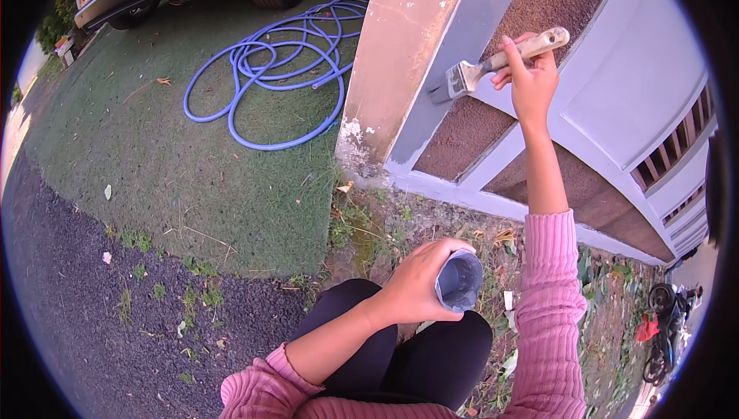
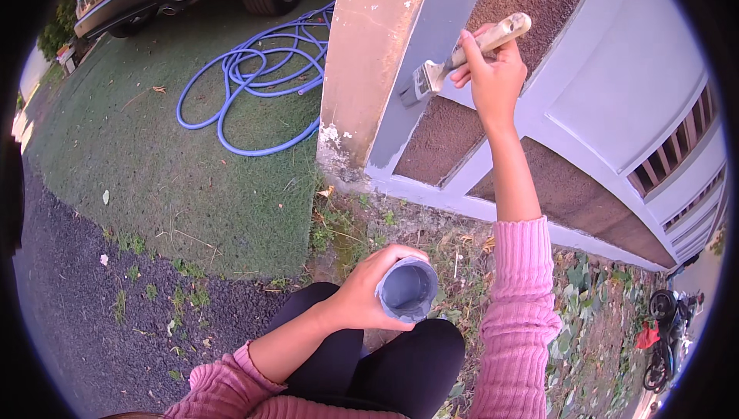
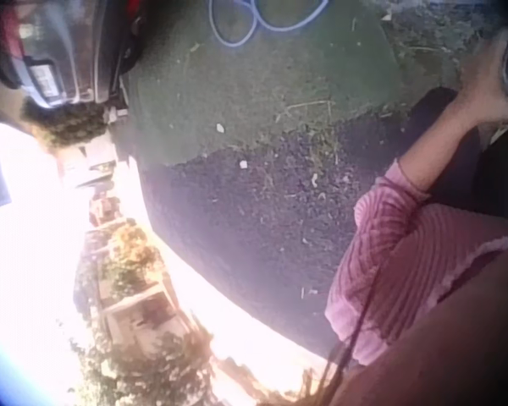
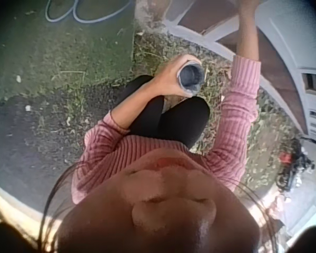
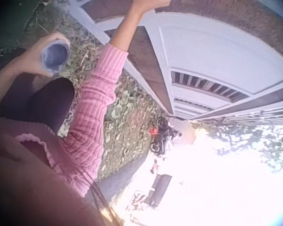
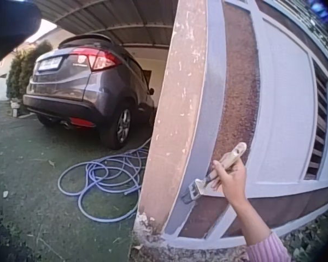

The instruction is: The person paints the exterior wall of a house using a paint brush and a cup of paint.

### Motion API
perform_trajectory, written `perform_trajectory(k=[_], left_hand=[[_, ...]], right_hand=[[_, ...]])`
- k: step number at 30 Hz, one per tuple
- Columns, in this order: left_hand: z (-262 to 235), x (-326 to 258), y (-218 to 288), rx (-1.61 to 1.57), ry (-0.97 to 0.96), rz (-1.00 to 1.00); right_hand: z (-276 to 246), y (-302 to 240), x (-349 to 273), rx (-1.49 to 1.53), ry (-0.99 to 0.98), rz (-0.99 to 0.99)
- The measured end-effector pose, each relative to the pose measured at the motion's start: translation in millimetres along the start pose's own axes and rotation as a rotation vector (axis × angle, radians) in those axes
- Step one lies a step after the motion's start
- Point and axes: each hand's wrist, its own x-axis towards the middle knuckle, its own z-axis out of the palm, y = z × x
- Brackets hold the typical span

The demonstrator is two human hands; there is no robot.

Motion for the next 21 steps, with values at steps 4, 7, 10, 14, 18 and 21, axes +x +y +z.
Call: perform_trajectory(k=[4,7,10,14,18,21], left_hand=[[3,2,1,-0.002,-0.009,-0.019],[3,2,2,0.008,-0.01,-0.034],[4,2,1,0.007,-0.013,-0.044],[7,2,0,0.011,-0.005,-0.026],[7,3,1,0.008,-0.007,-0.027],[8,3,1,0.007,-0.012,-0.039]], right_hand=[[-1,-18,39,-0.029,0.035,-0.108],[-1,-29,55,-0.014,0.076,-0.152],[0,-35,64,-0.021,0.097,-0.197],[-3,-41,72,-0.052,0.144,-0.241],[-7,-46,79,-0.005,0.16,-0.278],[-9,-52,84,-0.037,0.18,-0.312]])
